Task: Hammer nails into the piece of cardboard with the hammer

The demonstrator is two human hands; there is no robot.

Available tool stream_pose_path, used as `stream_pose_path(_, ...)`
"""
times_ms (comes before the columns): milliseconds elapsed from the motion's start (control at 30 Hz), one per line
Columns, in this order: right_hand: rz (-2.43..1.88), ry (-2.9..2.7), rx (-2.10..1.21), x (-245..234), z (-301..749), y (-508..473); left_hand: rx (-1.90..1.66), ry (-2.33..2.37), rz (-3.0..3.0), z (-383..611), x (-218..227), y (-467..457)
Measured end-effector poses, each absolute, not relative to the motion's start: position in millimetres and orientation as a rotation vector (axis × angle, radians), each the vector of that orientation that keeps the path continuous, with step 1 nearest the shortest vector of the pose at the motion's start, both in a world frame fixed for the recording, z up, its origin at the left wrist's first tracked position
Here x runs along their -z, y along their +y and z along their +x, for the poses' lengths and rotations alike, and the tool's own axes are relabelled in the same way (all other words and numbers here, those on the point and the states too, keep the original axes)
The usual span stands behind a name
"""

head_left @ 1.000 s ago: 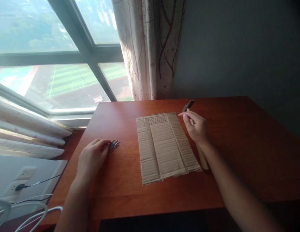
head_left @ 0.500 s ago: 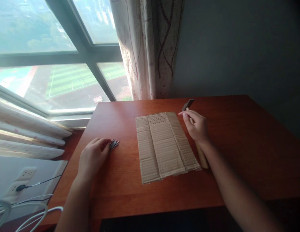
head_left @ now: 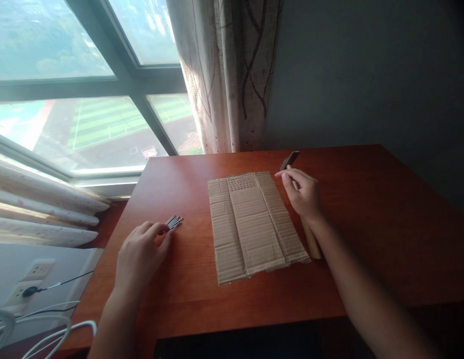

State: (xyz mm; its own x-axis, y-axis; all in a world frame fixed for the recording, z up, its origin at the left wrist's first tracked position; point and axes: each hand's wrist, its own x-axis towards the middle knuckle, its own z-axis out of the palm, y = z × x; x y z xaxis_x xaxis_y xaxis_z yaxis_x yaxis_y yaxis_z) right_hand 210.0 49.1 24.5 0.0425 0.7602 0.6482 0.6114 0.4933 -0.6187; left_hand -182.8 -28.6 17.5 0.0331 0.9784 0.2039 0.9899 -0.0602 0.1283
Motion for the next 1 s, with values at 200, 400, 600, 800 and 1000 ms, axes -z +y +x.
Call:
stream_pose_path(200,-1.196,-1.649,-0.173,-24.3,210.4,49.3,0.338,-2.08,-2.26,-180.9,-15.6,-29.7)
stream_pose_path(400,-1.198,-1.647,-0.167,-25.3,210.1,48.3,0.376,-2.029,-2.302,-182.7,-14.4,-30.9)
stream_pose_path(600,-1.211,-1.638,-0.178,-24.0,210.6,49.1,0.375,-2.007,-2.368,-186.9,-13.0,-31.8)
stream_pose_path(800,-1.227,-1.644,-0.177,-26.3,210.4,48.2,0.426,-1.977,-2.391,-192.1,-10.8,-34.2)
stream_pose_path(1000,-1.243,-1.652,-0.18,-26.4,209.9,47.6,0.399,-1.985,-2.43,-190.7,-10.1,-33.4)
